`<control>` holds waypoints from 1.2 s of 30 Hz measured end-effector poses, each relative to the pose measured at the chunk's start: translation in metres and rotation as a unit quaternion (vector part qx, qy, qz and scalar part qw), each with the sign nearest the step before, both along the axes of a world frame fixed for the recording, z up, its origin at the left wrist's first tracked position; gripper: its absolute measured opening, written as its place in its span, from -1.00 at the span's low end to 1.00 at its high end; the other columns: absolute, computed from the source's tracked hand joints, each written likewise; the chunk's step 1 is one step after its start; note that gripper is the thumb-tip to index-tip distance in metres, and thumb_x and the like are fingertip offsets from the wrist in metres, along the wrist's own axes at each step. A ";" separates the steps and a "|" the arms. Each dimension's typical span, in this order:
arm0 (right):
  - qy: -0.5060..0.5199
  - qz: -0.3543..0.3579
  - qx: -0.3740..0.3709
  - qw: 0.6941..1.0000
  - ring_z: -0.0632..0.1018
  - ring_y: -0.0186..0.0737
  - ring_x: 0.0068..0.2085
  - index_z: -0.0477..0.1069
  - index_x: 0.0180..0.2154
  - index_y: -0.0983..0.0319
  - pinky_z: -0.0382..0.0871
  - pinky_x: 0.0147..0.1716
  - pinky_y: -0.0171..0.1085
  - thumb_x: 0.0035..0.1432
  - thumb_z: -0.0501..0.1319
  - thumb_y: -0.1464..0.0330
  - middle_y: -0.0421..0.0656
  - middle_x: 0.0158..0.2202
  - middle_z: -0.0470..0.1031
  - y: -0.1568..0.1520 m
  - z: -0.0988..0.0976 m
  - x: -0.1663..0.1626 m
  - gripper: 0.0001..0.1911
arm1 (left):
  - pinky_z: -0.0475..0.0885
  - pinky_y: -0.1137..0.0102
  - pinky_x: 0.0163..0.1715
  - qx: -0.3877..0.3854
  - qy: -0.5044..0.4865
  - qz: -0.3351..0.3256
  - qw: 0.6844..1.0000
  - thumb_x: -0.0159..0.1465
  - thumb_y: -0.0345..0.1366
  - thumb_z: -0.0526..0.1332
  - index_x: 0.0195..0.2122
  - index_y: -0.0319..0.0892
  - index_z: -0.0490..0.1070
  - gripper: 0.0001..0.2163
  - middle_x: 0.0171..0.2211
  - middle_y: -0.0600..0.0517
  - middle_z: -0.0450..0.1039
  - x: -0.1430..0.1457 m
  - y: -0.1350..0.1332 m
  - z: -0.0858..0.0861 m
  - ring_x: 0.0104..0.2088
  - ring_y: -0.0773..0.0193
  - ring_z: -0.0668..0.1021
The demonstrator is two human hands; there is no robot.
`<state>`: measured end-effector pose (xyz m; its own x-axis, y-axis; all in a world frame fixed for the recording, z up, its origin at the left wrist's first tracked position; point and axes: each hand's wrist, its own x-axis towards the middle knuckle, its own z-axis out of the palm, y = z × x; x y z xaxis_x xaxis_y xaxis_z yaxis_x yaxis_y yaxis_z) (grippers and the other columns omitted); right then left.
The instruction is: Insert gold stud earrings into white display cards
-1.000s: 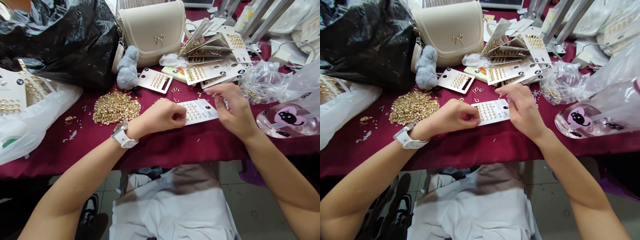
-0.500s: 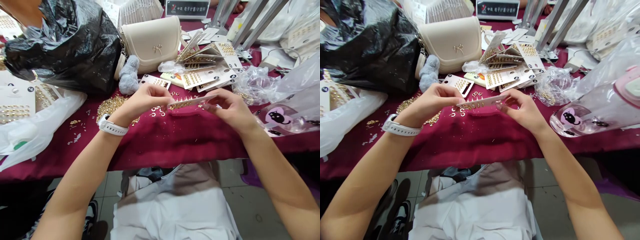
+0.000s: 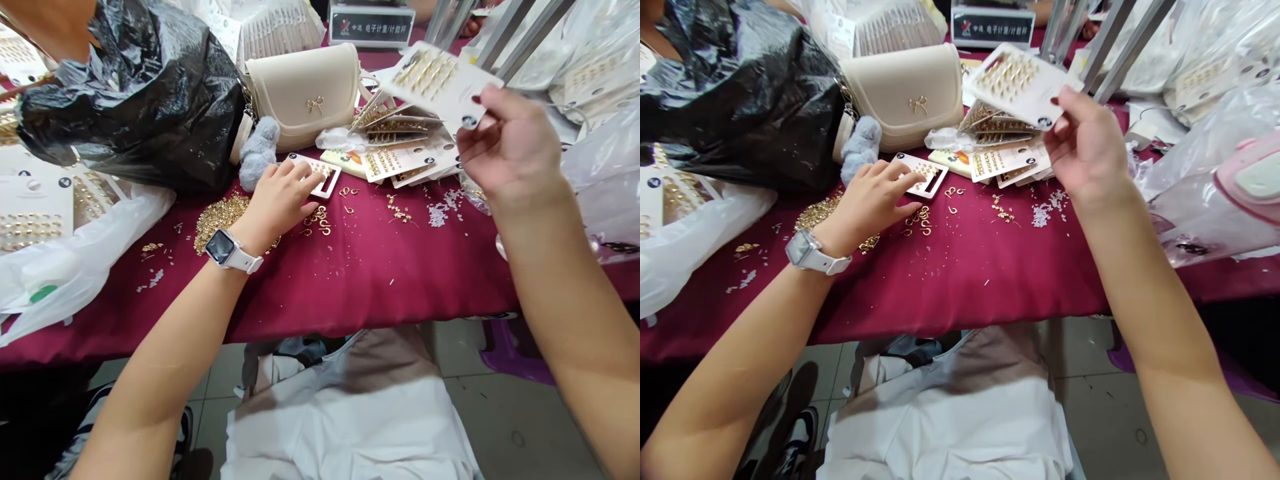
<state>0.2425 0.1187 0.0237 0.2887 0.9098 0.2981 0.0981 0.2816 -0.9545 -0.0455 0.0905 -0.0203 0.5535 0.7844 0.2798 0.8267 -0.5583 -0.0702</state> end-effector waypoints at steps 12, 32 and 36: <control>0.155 -0.004 -0.143 0.978 0.39 -0.51 -0.58 0.38 -0.42 0.31 0.37 -0.39 -0.41 0.14 -0.04 0.67 -0.27 -0.60 0.36 -0.016 -0.009 -0.036 -0.70 | 0.32 0.10 0.02 0.007 -0.018 0.039 0.999 0.29 -0.34 0.08 0.21 -0.12 0.22 -0.56 -0.03 -0.14 0.46 -0.001 0.004 0.000 -0.01 0.01 0.48; -0.702 0.140 0.184 0.674 0.43 -0.06 -0.20 0.54 -0.32 0.24 0.26 -0.18 -0.09 0.28 0.00 0.42 -0.03 -0.22 0.57 -0.047 -0.066 -0.073 -0.67 | 0.43 0.45 -0.26 -0.094 -0.531 0.123 0.833 0.26 -0.15 0.15 -0.38 -0.23 0.52 -0.73 -0.44 0.07 0.53 0.011 0.008 -0.007 -0.36 0.36 0.53; -0.692 0.132 0.168 0.690 0.45 -0.04 -0.20 0.48 -0.33 0.26 0.29 -0.16 -0.08 0.26 0.00 0.42 0.01 -0.25 0.55 -0.048 -0.063 -0.069 -0.71 | 0.40 0.47 -0.31 -0.076 -0.566 0.124 0.812 0.28 -0.17 0.18 -0.42 -0.19 0.46 -0.78 -0.48 0.14 0.46 0.008 0.005 -0.002 -0.43 0.48 0.44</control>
<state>0.1735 0.0709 -0.0396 -0.6458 0.6888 0.3295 0.7528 0.6463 0.1244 -0.0373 0.0951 -0.0220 -0.1708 0.9053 0.3890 0.4030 -0.2961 0.8660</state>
